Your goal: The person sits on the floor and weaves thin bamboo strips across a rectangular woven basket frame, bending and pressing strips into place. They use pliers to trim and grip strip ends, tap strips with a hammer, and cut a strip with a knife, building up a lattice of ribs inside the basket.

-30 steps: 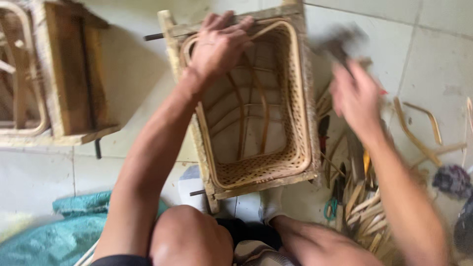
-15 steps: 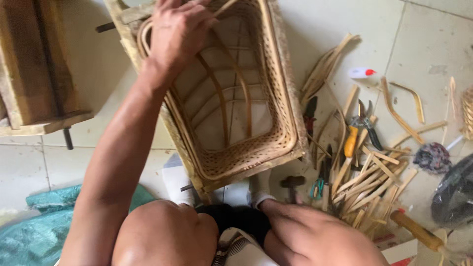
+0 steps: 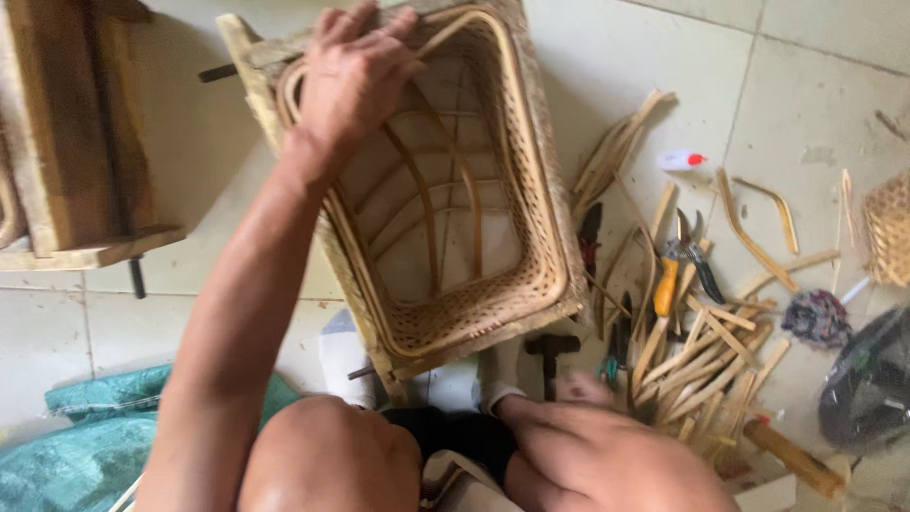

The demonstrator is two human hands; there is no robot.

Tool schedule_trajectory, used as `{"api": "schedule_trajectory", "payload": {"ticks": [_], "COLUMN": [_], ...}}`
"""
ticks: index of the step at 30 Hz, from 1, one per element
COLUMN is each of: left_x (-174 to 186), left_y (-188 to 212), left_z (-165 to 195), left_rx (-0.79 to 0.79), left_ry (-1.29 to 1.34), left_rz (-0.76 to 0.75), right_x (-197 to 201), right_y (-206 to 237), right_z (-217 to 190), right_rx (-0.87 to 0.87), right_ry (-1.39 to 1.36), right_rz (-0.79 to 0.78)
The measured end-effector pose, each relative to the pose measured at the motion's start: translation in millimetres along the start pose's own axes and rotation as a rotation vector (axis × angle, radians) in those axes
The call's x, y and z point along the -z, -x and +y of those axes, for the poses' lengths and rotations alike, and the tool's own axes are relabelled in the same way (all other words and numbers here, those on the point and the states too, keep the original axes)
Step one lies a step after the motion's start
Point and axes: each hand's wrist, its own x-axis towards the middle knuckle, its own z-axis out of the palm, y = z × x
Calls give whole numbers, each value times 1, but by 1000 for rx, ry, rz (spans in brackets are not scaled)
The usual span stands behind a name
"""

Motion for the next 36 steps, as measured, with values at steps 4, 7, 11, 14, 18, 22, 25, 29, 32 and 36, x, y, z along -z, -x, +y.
{"api": "schedule_trajectory", "payload": {"ticks": [4, 7, 11, 14, 18, 22, 25, 29, 32, 36], "left_x": [-1, -1, 2, 4, 2, 1, 5, 10, 11, 13], "left_y": [-1, -7, -11, -11, -9, -8, -5, -5, -6, -6], "left_z": [1, 2, 3, 3, 4, 4, 5, 6, 7, 7], "left_rx": [54, 60, 64, 70, 79, 59, 54, 23, 12, 14], "left_ry": [38, 30, -10, -11, -23, -52, -60, -46, -43, -27], "left_rz": [-13, -5, -5, -39, -73, -61, -72, -51, -40, -56], "right_x": [26, 27, -56, -128, -184, -202, -206, -209, -213, -222], "right_y": [-7, -5, -53, -115, -168, -185, -193, -203, -211, -223], "right_z": [-126, -232, -328, -360, -364, -355, -348, -339, -333, -327], "right_rx": [340, 291, 577, 427, 612, 594, 586, 409, 362, 249], "right_ry": [207, 529, 784, 523, 180, -146, -205, -368, -411, -435], "right_rz": [507, 123, -524, -680, -650, -643, -671, -779, -848, -901]}}
